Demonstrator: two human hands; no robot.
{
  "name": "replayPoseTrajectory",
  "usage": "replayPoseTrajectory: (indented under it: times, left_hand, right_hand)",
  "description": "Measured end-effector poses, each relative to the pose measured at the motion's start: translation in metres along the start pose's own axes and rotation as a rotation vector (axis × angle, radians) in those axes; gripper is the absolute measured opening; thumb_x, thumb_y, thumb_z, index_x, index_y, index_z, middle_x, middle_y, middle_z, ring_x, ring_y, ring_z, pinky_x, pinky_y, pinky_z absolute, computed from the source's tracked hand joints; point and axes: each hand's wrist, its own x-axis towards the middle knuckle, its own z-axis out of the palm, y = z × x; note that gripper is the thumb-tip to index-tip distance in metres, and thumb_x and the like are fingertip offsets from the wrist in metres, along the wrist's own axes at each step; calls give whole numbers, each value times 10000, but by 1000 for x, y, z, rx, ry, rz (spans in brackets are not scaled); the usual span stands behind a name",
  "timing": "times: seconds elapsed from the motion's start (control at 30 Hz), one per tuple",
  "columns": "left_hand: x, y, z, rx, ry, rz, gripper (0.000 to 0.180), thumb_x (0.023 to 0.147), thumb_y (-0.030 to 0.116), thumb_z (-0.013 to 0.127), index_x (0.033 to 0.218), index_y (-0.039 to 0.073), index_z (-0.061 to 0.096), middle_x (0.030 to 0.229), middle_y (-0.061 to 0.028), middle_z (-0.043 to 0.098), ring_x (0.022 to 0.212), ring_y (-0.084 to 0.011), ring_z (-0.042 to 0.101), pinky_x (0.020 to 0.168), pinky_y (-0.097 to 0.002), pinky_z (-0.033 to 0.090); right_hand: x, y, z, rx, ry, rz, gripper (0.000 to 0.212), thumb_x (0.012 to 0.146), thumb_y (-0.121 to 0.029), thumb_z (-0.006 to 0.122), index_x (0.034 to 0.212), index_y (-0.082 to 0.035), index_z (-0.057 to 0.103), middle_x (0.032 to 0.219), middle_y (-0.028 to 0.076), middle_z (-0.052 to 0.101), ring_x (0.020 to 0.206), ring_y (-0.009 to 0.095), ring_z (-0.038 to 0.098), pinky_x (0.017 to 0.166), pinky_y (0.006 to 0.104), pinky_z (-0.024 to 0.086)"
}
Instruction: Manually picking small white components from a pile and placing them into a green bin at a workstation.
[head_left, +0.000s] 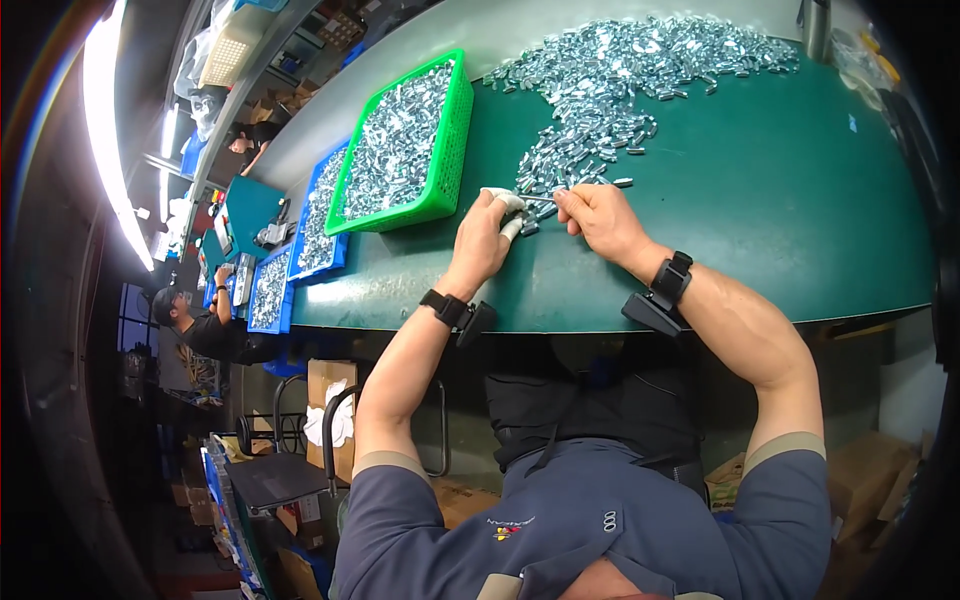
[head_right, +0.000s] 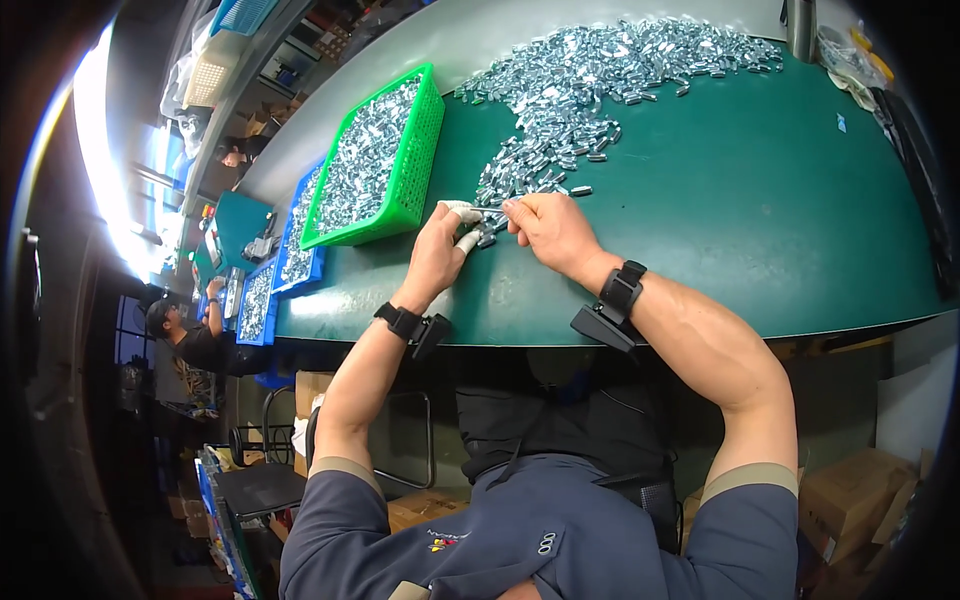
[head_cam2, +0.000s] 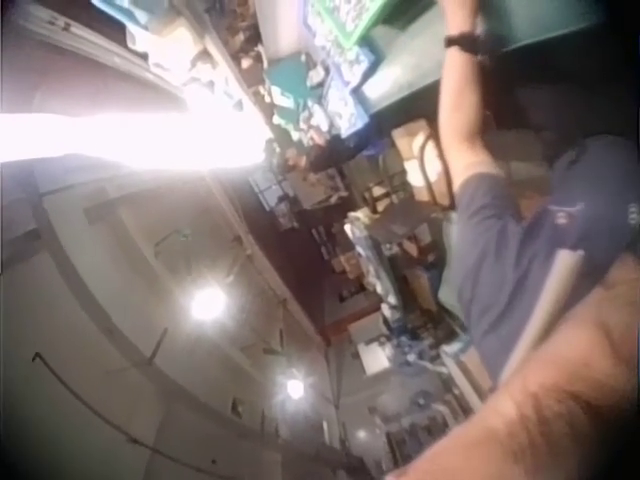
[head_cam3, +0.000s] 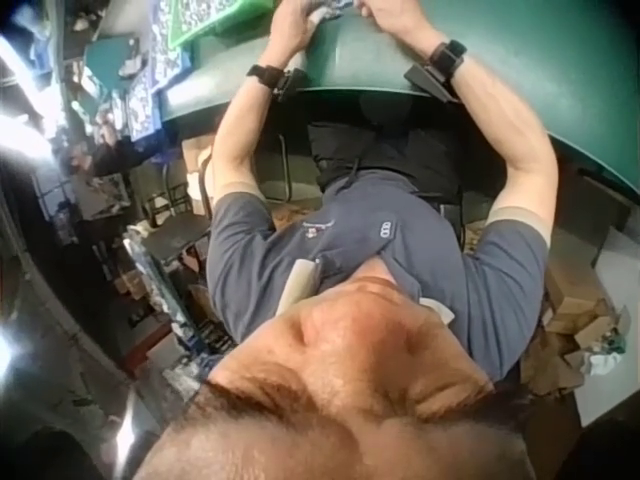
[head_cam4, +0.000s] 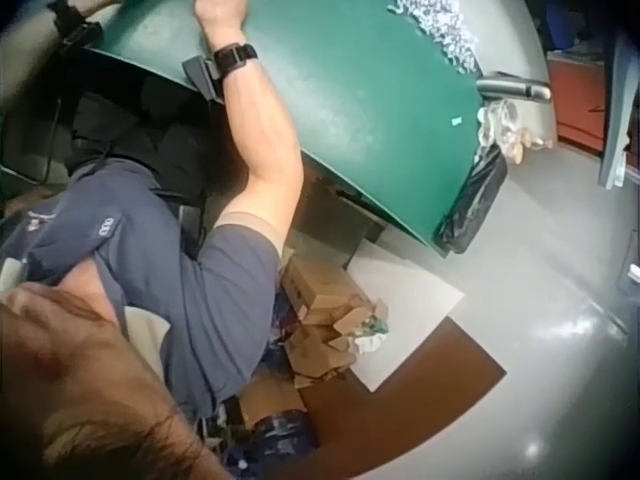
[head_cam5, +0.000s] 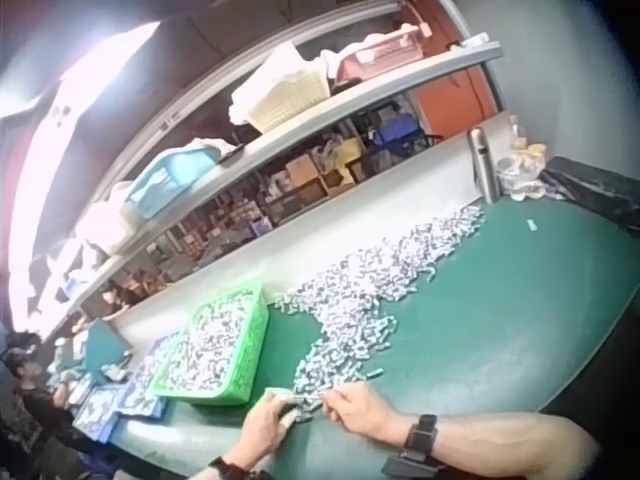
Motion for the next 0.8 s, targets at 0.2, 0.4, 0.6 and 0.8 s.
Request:
replayPoseTrajectory:
  times: [0.2,0.4,0.6,0.8]
  left_hand:
    - [-19,12,1,-158,-5,-65,238,859,36,752,1090,31,695,1034,-134,649,957,-339,647,841,-423,527]
    - [-29,-2,2,-7,104,15,183,871,-4,755,1045,0,695,976,-112,671,893,-258,673,783,-343,540]
    - [-35,9,-4,-272,126,-125,176,859,-16,767,1020,4,700,955,-114,684,876,-255,683,788,-347,547]
    - [-33,25,-7,-192,108,104,182,848,-33,780,1004,3,693,942,-100,695,863,-227,686,794,-332,548]
  right_hand:
    - [-1,-1,0,-10,-52,24,445,1052,-352,597,777,-14,689,627,32,640,577,87,560,548,287,437]
    - [-1,2,3,-95,-113,8,422,1018,-353,613,787,-13,709,638,71,663,593,171,624,592,346,484]
    - [-2,8,4,-222,-145,-48,380,978,-352,632,794,-33,724,663,115,680,622,267,656,629,409,504]
    - [-1,2,1,-301,-190,-76,379,972,-357,635,782,-42,727,663,111,682,627,275,658,632,416,507]
